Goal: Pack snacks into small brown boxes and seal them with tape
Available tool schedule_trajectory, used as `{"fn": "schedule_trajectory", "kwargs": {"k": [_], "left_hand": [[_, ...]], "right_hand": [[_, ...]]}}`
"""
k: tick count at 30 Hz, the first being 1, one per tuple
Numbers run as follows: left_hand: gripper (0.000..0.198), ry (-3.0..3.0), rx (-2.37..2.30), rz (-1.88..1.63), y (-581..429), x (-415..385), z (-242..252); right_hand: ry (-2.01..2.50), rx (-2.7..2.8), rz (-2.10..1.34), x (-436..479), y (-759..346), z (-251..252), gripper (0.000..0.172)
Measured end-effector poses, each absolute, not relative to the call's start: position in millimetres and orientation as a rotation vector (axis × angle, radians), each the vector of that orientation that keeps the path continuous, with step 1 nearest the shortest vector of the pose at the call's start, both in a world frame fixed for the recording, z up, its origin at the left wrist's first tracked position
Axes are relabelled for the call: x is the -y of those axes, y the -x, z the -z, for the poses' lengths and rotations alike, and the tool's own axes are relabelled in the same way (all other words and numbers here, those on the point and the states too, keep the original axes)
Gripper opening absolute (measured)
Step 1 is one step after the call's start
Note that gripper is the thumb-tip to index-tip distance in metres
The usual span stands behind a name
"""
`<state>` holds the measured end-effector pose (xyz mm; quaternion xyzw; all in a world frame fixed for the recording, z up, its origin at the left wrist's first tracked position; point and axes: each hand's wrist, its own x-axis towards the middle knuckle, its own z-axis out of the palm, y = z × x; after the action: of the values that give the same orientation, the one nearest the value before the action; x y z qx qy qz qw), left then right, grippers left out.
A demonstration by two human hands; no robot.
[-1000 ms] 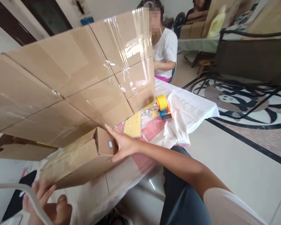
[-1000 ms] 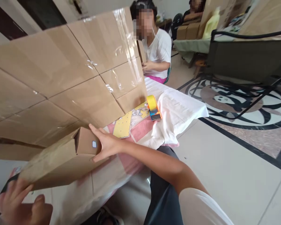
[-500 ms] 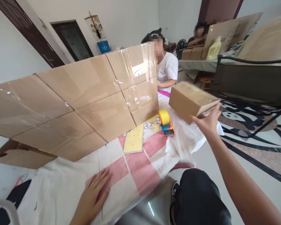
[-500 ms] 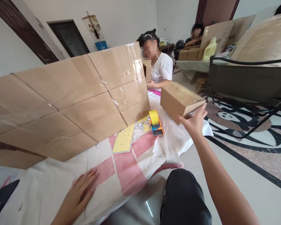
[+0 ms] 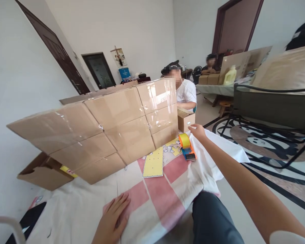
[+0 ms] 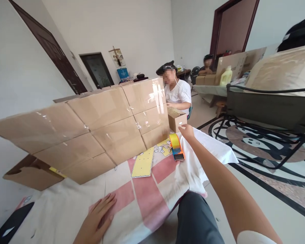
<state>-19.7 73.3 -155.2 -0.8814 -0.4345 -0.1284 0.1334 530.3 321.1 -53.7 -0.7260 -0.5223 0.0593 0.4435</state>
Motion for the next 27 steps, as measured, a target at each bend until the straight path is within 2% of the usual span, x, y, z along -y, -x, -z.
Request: {"fn": "schedule_trajectory", "kwargs": {"k": [2, 6, 11, 15, 21, 23, 25, 27], "left_hand": [[0.055, 2.578, 1.321, 0.375, 19, -74, 157], [0.044, 2.634, 1.455, 0.495, 12, -67, 150], [0.03, 2.731, 1.724, 0.685, 2, -33, 123], [0.016, 2.818, 1.839, 0.793, 5, -10, 105], [0.016, 2.716, 1.921, 1.021, 48, -5, 86], [0.014, 2.587, 1.988, 1.206, 76, -17, 80], [0.012, 2.362, 2.086, 1.446, 113, -40, 76], [0.019, 2.019, 2.204, 1.719, 160, -73, 73]], "right_hand": [[1.811, 1.317, -0.134, -298, -517, 49, 0.033], [1.791, 1.427, -0.07, -255, -470, 36, 0.027], [1.694, 1.601, 0.022, -227, -357, 14, 0.031], [1.457, 1.948, -0.178, -213, -227, 11, 0.029], [1.055, 2.294, -0.535, -196, -19, 38, 0.021], [1.003, 2.28, -0.635, -200, 42, 47, 0.03], [0.993, 2.218, -0.716, -210, 93, 54, 0.047], [1.015, 2.13, -0.779, -225, 134, 61, 0.061]]}}
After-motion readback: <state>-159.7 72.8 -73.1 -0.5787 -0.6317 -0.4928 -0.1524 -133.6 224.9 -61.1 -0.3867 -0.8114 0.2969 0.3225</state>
